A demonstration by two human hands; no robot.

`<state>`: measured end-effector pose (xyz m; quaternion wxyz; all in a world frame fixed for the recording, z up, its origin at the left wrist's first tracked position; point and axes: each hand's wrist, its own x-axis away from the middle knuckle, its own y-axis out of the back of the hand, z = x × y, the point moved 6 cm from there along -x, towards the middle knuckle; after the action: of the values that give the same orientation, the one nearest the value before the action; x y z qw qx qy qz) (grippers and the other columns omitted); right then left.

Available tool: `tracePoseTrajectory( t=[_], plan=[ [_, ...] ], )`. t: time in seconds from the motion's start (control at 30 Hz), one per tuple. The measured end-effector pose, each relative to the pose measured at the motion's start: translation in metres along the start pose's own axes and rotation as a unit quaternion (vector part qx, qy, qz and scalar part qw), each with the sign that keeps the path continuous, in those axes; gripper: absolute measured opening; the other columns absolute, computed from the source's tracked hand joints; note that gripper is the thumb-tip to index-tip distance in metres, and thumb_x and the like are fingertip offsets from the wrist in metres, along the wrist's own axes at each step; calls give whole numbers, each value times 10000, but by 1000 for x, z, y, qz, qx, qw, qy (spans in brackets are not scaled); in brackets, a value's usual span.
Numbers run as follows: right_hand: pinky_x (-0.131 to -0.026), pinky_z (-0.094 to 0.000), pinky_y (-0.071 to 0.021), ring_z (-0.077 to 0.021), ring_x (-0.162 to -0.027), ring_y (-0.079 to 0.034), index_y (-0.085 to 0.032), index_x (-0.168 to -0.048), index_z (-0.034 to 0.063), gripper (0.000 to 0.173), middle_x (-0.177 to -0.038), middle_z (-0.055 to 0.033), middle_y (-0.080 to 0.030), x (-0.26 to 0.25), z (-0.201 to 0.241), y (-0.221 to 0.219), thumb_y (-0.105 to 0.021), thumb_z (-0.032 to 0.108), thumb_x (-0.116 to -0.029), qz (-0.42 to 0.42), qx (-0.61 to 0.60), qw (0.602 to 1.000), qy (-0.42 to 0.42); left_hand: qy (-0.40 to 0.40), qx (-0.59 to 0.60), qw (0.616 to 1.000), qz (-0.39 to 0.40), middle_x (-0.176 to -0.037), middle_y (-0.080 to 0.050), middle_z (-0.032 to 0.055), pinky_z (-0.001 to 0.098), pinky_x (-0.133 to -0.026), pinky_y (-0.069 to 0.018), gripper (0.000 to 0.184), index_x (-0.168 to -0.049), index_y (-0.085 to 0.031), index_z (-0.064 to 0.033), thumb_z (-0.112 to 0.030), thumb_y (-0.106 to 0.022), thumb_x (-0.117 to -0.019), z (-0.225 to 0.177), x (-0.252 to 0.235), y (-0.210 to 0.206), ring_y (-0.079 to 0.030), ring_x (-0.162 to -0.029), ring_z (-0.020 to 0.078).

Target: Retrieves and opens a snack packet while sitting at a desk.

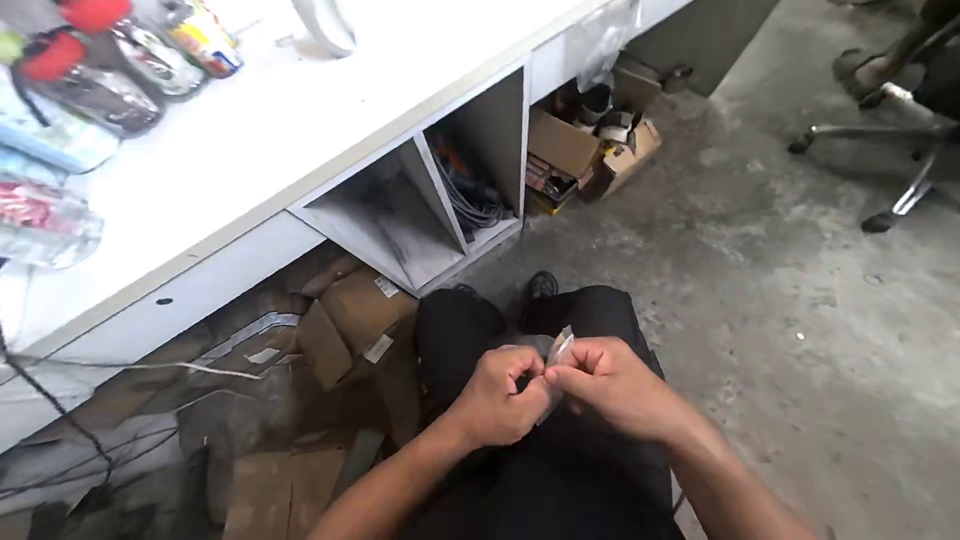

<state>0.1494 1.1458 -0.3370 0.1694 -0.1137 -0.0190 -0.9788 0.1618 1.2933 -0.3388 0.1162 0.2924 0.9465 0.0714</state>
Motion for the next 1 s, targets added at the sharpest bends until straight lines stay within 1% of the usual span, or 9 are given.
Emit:
tracePoseTrajectory(
  t=[0.2,0.3,0.37,0.47,0.6,0.7,0.8,0.9,1.0],
  plan=[
    [-487,-363,-369,-108,-510,-458,-511,-621,179,280,-547,52,-450,-1,15,11,-581,307,-859,-88,305,948,-29,-29,-215,962,-164,-719,-647,27,361,-797,-522,191,-698,-619,-86,-141,-566,-872,4,-7,40,-642,-767,142],
    [-461,-431,-385,-190,-493,-509,-520,-613,132,271,-535,-10,-485,-15,28,23,-562,289,-830,-178,423,888,14,-49,-246,956,-153,-681,-623,20,356,-791,-515,188,-679,-586,-100,-140,-572,-862,3,-22,47,-630,-730,138],
    [-492,-439,-476,-205,-566,-605,-639,-769,92,184,-688,-45,-617,-36,32,34,-606,260,-837,-229,435,870,51,-49,-236,959,-147,-677,-618,19,343,-746,-523,183,-688,-592,-98,-141,-575,-865,8,-40,47,-627,-712,135],
    [-712,-529,-605,-287,-860,-736,-644,-1315,45,437,-1174,-139,-708,-84,19,53,-645,259,-934,-174,404,898,20,-37,-205,967,-145,-705,-648,34,330,-709,-538,179,-712,-612,-86,-138,-580,-880,29,-76,51,-644,-725,141],
    [-697,-565,-601,-326,-865,-752,-703,-1264,19,379,-1134,-154,-743,-158,13,89,-515,91,-943,-164,416,891,78,-1,-170,974,-152,-710,-643,44,310,-673,-530,178,-731,-621,-69,-133,-581,-892,68,-131,70,-635,-713,133],
    [-873,-441,-602,-200,-1022,-726,-697,-1282,41,380,-1180,-107,-736,-200,29,117,-463,107,-990,-133,345,924,98,60,-58,981,-176,-770,-661,45,226,-675,-535,224,-805,-661,-12,-148,-586,-965,85,-158,94,-626,-727,58],
    [-897,-249,-584,-42,-1008,-697,-707,-1248,47,349,-1126,-39,-746,-229,68,142,-452,161,-1040,-124,257,947,149,143,71,964,-212,-862,-634,25,229,-663,-525,279,-985,-580,2,-276,-606,-986,98,-177,114,-605,-741,55],
    [-833,-317,-639,-137,-962,-741,-682,-1231,-13,343,-1137,-83,-748,-250,102,157,-440,102,-1017,-69,120,974,178,166,37,960,-220,-1313,-592,136,323,-893,-567,912,-1420,-425,46,-543,-778,-820,97,-190,130,-630,-1125,162],
    [-783,-326,-647,-159,-906,-751,-684,-1206,23,308,-1057,-56,-771,-262,131,155,-450,107,-1024,1,20,985,172,31,-146,962,-230,-1529,-434,270,454,-1151,-420,1209,-1523,-342,62,-639,-857,-683,74,-205,149,-453,-1414,305]
  ],
)
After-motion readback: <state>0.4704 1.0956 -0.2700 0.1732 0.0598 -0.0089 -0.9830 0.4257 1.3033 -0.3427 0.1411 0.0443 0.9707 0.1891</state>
